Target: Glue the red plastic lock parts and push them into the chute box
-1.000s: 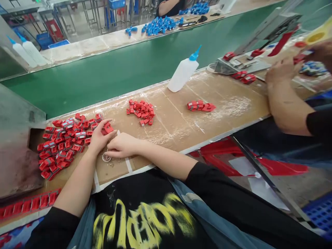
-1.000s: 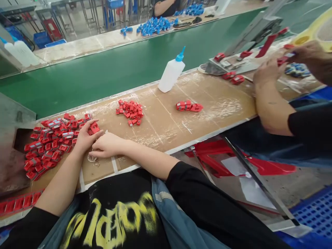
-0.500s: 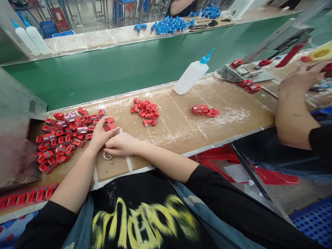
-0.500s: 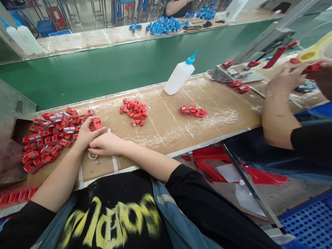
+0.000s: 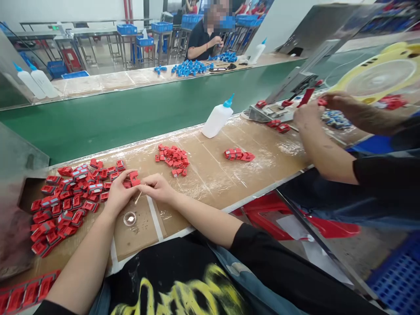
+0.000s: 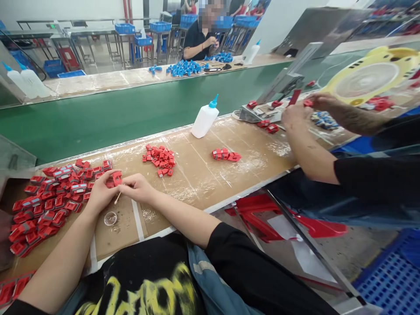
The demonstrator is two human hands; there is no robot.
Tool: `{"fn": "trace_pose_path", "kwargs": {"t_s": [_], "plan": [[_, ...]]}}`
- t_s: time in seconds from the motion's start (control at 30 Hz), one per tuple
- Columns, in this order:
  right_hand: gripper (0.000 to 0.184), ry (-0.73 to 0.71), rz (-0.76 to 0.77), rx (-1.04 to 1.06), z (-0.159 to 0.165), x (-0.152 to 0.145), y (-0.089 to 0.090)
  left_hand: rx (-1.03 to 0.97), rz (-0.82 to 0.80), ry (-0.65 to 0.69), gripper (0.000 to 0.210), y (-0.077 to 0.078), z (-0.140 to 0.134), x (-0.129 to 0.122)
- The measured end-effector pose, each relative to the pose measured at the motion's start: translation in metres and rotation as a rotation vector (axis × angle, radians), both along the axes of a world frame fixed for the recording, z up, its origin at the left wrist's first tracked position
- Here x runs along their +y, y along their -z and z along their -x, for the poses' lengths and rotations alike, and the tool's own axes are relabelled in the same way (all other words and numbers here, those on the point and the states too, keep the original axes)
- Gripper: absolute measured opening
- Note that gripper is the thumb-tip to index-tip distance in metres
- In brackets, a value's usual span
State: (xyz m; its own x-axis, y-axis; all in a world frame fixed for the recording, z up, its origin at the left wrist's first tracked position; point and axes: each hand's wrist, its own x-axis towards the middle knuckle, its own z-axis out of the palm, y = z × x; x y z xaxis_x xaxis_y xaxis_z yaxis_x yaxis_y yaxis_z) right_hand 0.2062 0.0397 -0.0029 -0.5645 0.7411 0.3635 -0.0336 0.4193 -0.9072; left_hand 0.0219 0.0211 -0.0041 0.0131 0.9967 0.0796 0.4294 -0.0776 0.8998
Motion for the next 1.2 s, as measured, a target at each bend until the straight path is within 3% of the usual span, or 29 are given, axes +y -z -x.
{"fn": "trace_pose_path", "kwargs": {"t_s": [0.13, 0.23, 0.43, 0.63, 0.83, 1.2], "plan": [[0.047, 0.281, 0.115, 0.152, -0.008, 0.014, -0.003, -0.052, 0.032, 0.058, 0.054, 0.003, 0.0, 0.0], [0.049, 0.368, 0.103, 0.154, -0.01, 0.024, -0.001, -0.112, 0.088, 0.101, 0.055, 0.008, 0.001, 0.001], [0.049, 0.333, -0.065, -0.009, -0.01, 0.037, 0.008, -0.115, 0.117, 0.123, 0.057, 0.008, 0.002, 0.003], [0.046, 0.346, -0.183, -0.099, -0.013, 0.036, 0.004, -0.119, 0.108, 0.118, 0.056, 0.007, 0.001, 0.003], [0.043, 0.381, -0.195, -0.114, -0.017, 0.037, 0.005, -0.12, 0.12, 0.091, 0.057, 0.006, 0.0, 0.003], [0.046, 0.291, -0.171, -0.052, -0.012, 0.033, 0.006, -0.105, 0.138, 0.114, 0.054, 0.001, -0.002, -0.001]]}}
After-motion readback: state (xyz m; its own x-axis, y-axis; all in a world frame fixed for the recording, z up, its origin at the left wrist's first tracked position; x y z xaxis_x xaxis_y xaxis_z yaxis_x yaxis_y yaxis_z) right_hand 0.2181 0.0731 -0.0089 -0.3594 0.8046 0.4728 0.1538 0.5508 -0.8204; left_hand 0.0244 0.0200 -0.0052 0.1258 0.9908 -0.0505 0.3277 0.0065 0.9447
